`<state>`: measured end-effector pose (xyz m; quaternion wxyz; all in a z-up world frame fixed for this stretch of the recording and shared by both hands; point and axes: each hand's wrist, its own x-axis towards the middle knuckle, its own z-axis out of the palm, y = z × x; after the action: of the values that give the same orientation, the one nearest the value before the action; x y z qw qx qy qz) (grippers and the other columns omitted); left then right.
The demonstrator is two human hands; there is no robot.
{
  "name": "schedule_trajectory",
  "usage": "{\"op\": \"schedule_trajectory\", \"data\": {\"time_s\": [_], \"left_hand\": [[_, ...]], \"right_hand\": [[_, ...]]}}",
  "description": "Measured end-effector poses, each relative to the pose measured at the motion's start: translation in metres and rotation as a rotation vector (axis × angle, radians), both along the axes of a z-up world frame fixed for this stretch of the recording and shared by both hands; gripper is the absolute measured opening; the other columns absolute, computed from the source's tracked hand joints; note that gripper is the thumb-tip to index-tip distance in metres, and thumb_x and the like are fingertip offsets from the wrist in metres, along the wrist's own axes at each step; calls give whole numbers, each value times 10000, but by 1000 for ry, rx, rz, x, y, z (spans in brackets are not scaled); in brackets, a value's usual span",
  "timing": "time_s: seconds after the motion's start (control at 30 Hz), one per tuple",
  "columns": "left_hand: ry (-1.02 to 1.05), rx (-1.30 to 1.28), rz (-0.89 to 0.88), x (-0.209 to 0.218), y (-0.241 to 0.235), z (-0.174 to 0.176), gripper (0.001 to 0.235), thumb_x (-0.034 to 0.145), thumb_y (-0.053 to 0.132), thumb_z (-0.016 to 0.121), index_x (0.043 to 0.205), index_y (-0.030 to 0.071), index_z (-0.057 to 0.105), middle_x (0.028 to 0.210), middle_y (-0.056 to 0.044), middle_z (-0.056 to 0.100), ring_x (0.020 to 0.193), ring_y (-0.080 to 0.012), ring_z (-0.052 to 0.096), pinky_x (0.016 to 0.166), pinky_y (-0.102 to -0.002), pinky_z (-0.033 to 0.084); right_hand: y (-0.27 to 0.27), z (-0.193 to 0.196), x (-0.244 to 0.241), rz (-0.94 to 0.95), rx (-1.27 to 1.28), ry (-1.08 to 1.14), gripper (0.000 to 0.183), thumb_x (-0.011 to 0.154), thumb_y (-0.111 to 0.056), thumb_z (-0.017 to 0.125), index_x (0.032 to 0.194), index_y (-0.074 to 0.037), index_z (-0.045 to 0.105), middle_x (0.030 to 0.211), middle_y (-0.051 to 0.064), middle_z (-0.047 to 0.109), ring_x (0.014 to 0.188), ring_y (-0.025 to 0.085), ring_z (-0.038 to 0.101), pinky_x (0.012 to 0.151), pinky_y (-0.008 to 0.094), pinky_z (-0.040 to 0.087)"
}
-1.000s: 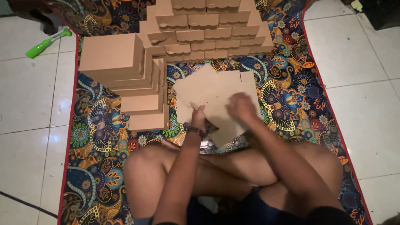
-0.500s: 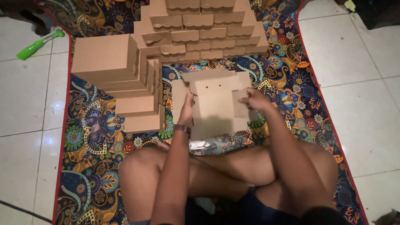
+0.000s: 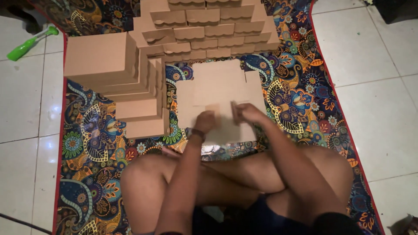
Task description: The person sits on a patterned rug and folds flat cardboard pieces into small boxes by hand. They fold the side flaps, tuck the tabs into slots, and then place the finished boxes onto a growing stack to the left.
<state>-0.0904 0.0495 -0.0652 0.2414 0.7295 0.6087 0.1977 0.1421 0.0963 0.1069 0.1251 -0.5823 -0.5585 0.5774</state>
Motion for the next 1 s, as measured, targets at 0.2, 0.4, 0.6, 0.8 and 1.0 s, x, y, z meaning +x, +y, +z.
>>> {"op": "schedule_trajectory", "data": {"time_s": [0.2,0.4,0.6,0.8,1.0], "left_hand": [[376,-241,110,45,2,55,169,835,80,669,954,27,776,987,-109,532,953,-292,632,760,-369,655],[349,-129,127,63,11,15,377,854,192,704,1214,131,610,1249,-103,524,1087,-348,617,808,-477,657],[457,-196,100,75,-12,59,511,971,276,606,1480,277,560,1595,-105,438,1420,-495,401,1032,-516,502],[475,-189,82,77,-4,37,586,966,304,645,1529,229,497,1634,-118,368,1426,-533,347,1061,-521,467],[481,-206,70,77,-6,40,597,968,309,660,1528,215,475,1629,-131,354,1421,-544,340,1069,-536,467]], "right_hand": [[-7,-27,-22,150,87,-294,412,991,-270,495,1263,-37,699,1219,242,689,1162,377,660,966,522,557],[-20,-27,-31,782,650,-858,331,982,-80,422,1199,-61,670,1183,150,552,1068,324,613,791,447,602],[13,-33,-4,419,371,-561,501,1106,-438,277,1363,-175,617,1385,181,575,1301,437,538,1030,564,509],[2,-14,-14,637,669,-925,267,1013,-212,431,1096,-157,678,1125,106,649,1101,328,628,894,503,563],[-29,-41,7,697,566,-942,334,932,-283,439,1033,-111,706,1002,115,688,1008,335,677,858,538,552]]}}
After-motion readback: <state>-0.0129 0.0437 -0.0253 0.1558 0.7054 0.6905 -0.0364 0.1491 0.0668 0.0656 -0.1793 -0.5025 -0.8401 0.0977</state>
